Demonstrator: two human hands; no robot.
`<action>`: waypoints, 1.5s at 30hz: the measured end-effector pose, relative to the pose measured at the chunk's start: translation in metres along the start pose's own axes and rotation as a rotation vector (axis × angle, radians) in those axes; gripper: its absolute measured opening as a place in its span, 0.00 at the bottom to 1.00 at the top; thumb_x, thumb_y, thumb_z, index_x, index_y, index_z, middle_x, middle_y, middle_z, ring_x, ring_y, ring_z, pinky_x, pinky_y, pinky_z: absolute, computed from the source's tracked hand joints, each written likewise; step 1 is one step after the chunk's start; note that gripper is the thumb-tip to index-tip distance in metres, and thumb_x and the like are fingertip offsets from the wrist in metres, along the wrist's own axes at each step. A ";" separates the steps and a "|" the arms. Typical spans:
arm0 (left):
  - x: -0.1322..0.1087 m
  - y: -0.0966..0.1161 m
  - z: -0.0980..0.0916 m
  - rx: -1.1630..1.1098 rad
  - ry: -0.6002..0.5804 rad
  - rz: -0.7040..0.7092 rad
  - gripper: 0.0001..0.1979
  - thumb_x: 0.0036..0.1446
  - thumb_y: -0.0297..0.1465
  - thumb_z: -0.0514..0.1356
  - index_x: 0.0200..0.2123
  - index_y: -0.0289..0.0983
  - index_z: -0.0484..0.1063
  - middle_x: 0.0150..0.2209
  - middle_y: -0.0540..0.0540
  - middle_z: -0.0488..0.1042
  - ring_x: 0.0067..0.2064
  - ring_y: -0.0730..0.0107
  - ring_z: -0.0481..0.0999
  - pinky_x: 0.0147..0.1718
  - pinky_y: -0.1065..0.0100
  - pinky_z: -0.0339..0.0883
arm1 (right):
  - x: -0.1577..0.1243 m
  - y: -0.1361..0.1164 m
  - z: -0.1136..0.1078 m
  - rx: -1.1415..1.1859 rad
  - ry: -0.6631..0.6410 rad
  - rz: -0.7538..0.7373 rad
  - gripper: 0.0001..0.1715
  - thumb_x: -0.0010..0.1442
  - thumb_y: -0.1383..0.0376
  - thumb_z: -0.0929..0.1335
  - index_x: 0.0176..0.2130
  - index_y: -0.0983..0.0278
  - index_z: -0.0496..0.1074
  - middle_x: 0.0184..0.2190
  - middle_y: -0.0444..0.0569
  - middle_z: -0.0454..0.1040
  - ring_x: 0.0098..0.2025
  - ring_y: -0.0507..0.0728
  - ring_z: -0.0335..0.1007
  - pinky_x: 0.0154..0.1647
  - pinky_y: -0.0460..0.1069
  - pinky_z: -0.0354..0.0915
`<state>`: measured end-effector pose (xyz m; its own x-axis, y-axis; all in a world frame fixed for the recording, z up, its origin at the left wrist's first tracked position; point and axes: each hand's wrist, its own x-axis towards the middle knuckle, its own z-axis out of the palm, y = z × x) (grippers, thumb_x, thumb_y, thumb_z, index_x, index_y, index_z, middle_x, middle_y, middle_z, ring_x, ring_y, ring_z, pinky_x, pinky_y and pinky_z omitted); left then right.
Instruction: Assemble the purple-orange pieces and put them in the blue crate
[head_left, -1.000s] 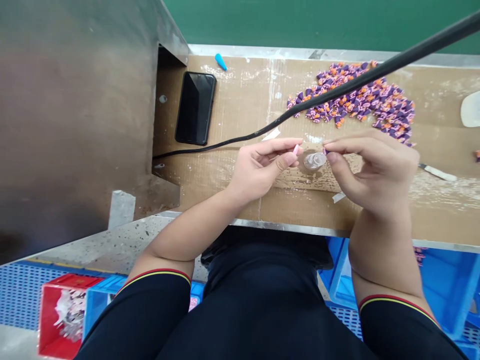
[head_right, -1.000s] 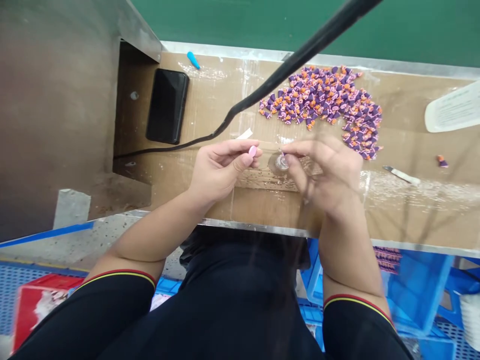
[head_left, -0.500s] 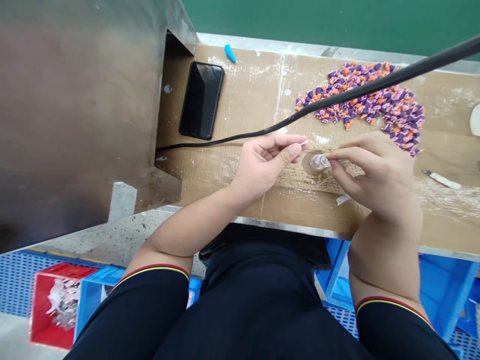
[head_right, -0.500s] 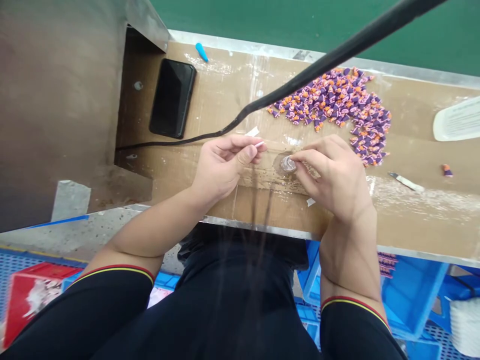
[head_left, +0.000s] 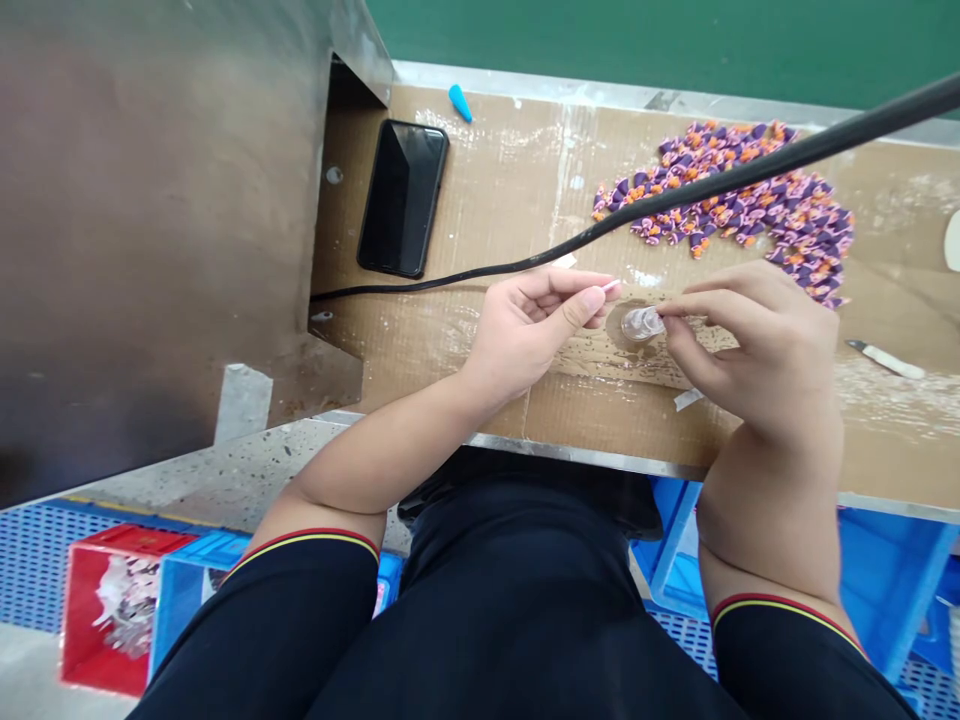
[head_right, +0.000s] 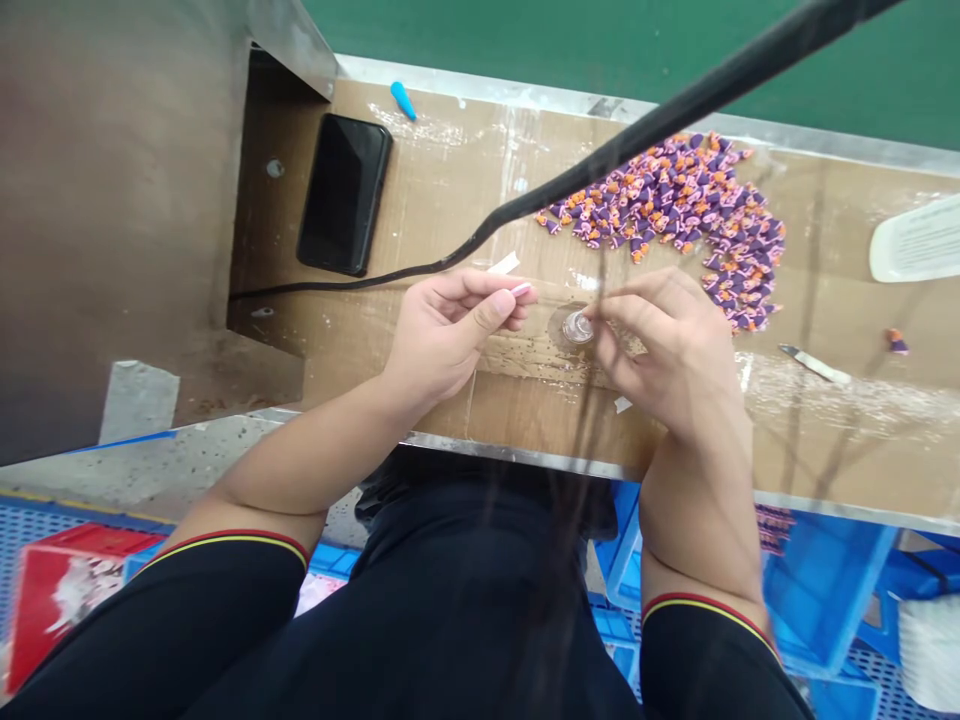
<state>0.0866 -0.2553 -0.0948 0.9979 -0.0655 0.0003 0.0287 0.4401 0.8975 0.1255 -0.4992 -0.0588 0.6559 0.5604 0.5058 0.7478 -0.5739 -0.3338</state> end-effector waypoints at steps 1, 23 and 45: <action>0.000 0.002 0.002 -0.024 0.012 -0.024 0.19 0.60 0.49 0.79 0.44 0.41 0.88 0.44 0.45 0.88 0.43 0.68 0.86 0.48 0.63 0.84 | 0.001 -0.004 0.002 0.013 0.065 0.003 0.11 0.68 0.69 0.76 0.46 0.52 0.83 0.40 0.47 0.87 0.40 0.61 0.84 0.41 0.58 0.80; -0.007 0.001 0.015 -0.102 0.046 -0.085 0.14 0.58 0.47 0.80 0.39 0.45 0.90 0.42 0.47 0.89 0.43 0.70 0.87 0.48 0.67 0.84 | 0.005 -0.047 0.041 0.167 0.382 0.066 0.10 0.67 0.68 0.80 0.48 0.57 0.84 0.40 0.47 0.90 0.39 0.60 0.89 0.38 0.53 0.84; -0.008 -0.009 0.009 0.246 -0.037 0.447 0.09 0.69 0.34 0.73 0.51 0.50 0.89 0.49 0.47 0.88 0.53 0.61 0.89 0.57 0.57 0.85 | 0.007 -0.055 0.039 0.108 0.431 0.073 0.09 0.65 0.70 0.80 0.42 0.56 0.82 0.36 0.45 0.89 0.36 0.59 0.88 0.37 0.52 0.83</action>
<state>0.0777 -0.2667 -0.0994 0.9066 0.0475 0.4194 -0.4196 0.2087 0.8834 0.0928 -0.4401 -0.0678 0.6213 0.2078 0.7555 0.7230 -0.5238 -0.4505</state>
